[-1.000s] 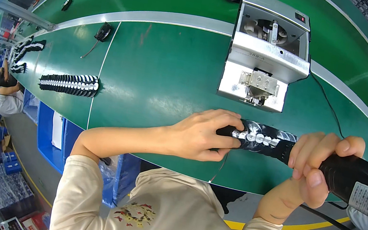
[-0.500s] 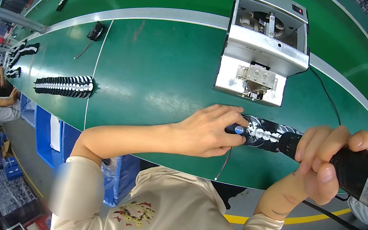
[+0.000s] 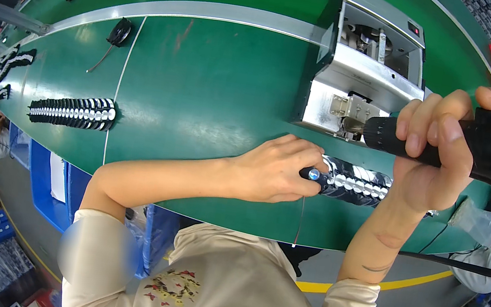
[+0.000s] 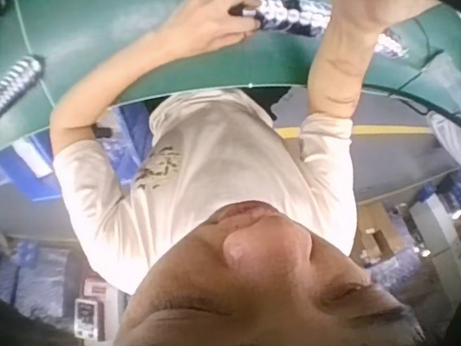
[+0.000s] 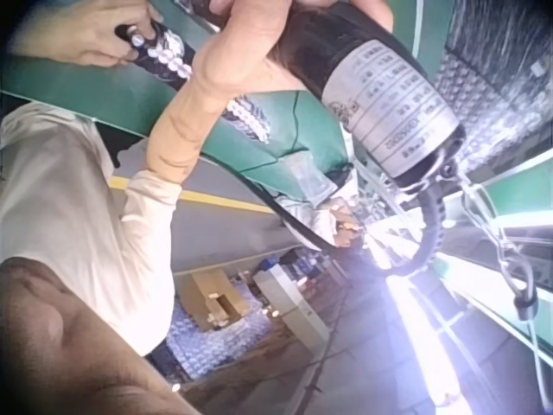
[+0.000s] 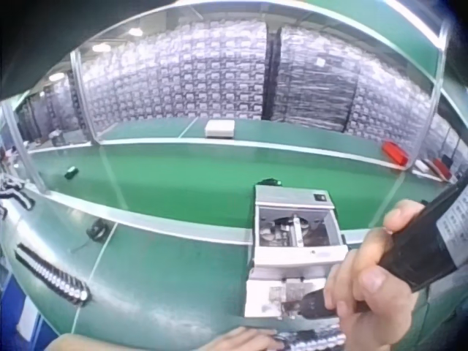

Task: The person is using an electric screwdriver to attach small components to circular LED circuit boards on a factory assembly line.

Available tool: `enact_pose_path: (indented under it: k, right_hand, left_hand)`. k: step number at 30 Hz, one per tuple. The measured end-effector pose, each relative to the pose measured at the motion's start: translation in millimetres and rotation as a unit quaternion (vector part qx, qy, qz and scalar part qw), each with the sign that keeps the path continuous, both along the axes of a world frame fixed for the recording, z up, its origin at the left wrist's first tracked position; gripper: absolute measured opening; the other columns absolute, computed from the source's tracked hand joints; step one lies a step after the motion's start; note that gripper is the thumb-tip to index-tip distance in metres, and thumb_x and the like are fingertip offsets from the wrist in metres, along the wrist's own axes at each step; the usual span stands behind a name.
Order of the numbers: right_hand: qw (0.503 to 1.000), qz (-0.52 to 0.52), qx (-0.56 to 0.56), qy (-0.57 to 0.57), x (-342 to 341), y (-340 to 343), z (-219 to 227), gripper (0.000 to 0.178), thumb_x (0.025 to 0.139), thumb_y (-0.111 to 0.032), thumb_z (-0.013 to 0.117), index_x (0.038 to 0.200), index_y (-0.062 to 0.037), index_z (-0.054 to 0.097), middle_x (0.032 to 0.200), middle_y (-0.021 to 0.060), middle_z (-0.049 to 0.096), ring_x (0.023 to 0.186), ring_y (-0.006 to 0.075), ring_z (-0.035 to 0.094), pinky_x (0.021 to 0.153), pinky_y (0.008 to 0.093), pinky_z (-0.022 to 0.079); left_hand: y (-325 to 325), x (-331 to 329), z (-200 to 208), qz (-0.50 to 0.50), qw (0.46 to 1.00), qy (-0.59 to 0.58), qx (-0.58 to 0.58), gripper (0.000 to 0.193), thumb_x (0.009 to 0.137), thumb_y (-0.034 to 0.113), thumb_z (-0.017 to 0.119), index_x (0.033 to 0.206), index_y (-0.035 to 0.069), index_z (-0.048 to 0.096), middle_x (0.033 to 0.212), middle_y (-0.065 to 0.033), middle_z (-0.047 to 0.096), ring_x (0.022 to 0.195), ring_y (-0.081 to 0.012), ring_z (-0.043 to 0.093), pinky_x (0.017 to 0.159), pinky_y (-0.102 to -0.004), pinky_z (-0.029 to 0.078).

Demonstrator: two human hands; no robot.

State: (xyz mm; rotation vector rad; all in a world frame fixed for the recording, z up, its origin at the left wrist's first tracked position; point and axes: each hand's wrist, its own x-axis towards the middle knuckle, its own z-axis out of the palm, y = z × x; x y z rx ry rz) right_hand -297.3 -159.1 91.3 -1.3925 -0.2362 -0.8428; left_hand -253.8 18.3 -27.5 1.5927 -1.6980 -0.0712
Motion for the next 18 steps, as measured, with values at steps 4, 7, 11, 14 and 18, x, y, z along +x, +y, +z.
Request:
enact_pose_path:
  k: [4, 7, 11, 14, 18]
  right_hand:
    - [0.995, -0.035, 0.001, 0.094, 9.4, 15.0, 5.9, 0.04, 0.077, -0.003, 0.049, 0.117, -0.0025, 0.045, 0.067, 0.0038, 0.044, 0.046, 0.0111, 0.038, 0.049, 0.0305, 0.039]
    - [0.995, -0.003, -0.017, 0.094, 14.1, 12.6, 3.8, 0.037, 0.076, -0.003, 0.049, 0.113, -0.0025, 0.044, 0.067, 0.0042, 0.044, 0.045, 0.0113, 0.038, 0.048, 0.0306, 0.039]
    - [0.995, 0.087, -0.017, 0.045, -9.1, 4.3, -10.0, 0.038, 0.077, -0.005, 0.052, 0.114, -0.0036, 0.042, 0.065, 0.0028, 0.043, 0.045, 0.0111, 0.039, 0.048, 0.0293, 0.038]
    - [0.991, 0.117, -0.041, 0.043, -33.5, 8.0, -12.0, 0.042, 0.08, -0.003, 0.054, 0.12, -0.0046, 0.04, 0.064, 0.0018, 0.043, 0.045, 0.0112, 0.04, 0.05, 0.0289, 0.039]
    - [0.998, 0.037, 0.021, 0.052, -42.2, 19.5, -16.3, 0.04, 0.078, -0.004, 0.064, 0.111, -0.0016, 0.043, 0.056, 0.0032, 0.045, 0.042, 0.0149, 0.046, 0.043, 0.0305, 0.043]
  left_hand:
    - [1.2, -0.9, -3.7, 0.017, 1.0, 0.0, -0.005, 0.013, 0.073, 0.015, 0.072, 0.085, 0.016, 0.067, 0.106, -0.0046, 0.057, 0.106, -0.0277, 0.058, 0.081, -0.039, 0.048]
    - [2.7, -2.2, -9.3, 0.018, 0.999, 0.023, -0.018, 0.02, 0.068, 0.014, 0.071, 0.087, 0.015, 0.063, 0.109, -0.0049, 0.053, 0.107, -0.0272, 0.053, 0.083, -0.0402, 0.045]
    - [3.1, -2.1, -6.2, 0.027, 0.999, 0.031, -0.005, 0.012, 0.072, 0.015, 0.071, 0.084, 0.016, 0.067, 0.107, -0.0045, 0.057, 0.108, -0.0275, 0.057, 0.083, -0.039, 0.047]
    - [3.3, -2.9, -6.2, 0.022, 0.999, 0.032, -0.005, 0.015, 0.07, 0.014, 0.071, 0.085, 0.015, 0.068, 0.108, -0.0048, 0.056, 0.11, -0.0278, 0.055, 0.085, -0.0393, 0.046]
    - [2.3, -3.6, -7.4, 0.02, 0.999, 0.051, -0.006, 0.019, 0.068, 0.014, 0.073, 0.086, 0.015, 0.067, 0.108, -0.0054, 0.055, 0.11, -0.0282, 0.055, 0.086, -0.0398, 0.045]
